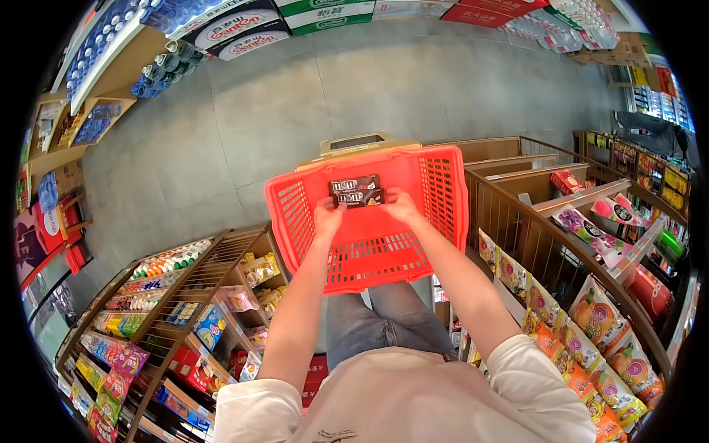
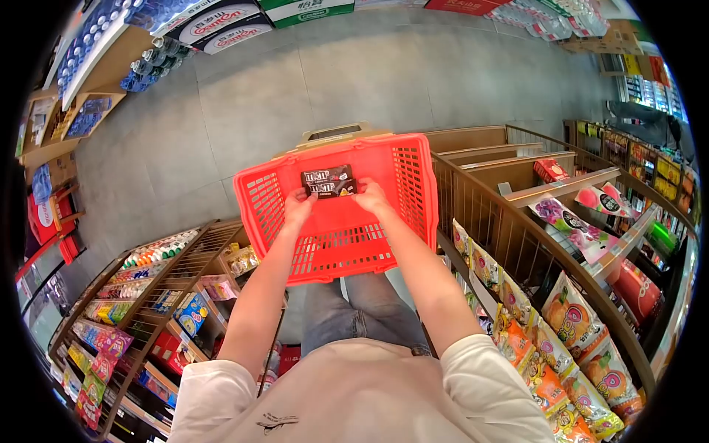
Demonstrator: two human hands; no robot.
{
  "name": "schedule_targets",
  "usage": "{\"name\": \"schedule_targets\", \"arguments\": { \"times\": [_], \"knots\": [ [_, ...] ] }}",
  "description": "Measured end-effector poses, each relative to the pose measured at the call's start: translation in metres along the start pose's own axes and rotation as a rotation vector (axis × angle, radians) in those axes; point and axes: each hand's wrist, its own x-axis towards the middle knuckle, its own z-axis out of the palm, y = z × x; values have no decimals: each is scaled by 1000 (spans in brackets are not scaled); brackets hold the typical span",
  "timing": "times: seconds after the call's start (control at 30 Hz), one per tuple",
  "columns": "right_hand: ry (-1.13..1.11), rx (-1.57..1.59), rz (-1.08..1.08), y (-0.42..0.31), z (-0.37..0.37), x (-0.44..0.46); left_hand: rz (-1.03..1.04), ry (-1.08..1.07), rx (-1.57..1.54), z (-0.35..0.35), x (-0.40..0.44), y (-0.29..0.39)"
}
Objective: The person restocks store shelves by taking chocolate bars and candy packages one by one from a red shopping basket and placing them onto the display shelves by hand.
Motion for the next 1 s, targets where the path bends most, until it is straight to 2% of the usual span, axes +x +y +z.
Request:
{"name": "schedule_targets", "arguments": {
  "times": [0.13,0.17,0.2,0.23,0.4,0.43,0.5,0.63,0.7,0.77,0.83,0.93,1.0],
  "knots": [
    [11,-121,-27,2,7,2,3,11,73,0,-2,-8],
    [34,-184,-36,1,9,-1,29,-51,70,-3,-2,-14],
    [40,-170,-39,0,10,-6,56,-117,71,-7,-5,-13],
    [70,-122,-81,0,11,-12,49,-70,92,-8,-12,-13],
    [88,-33,-174,8,7,-40,187,-124,95,-21,-31,-21],
    [101,12,-205,9,7,-46,212,-121,174,-25,-37,-19],
    [122,60,-247,7,5,-58,209,-100,281,-34,-60,6],
    [150,58,-311,-4,-7,-91,280,-95,256,-50,-84,28],
    [173,108,-339,-12,-16,-107,609,-41,283,-66,-98,46],
    [109,284,-569,-16,-26,-127,625,-75,243,-84,-127,72],
    [81,303,-611,-27,-35,-152,644,-102,196,-99,-149,85],
    [55,253,-648,-43,-44,-199,849,-45,231,-120,-183,92],
    [-35,439,-659,-50,-43,-232,826,-96,99,-133,-210,97]
  ]
}}
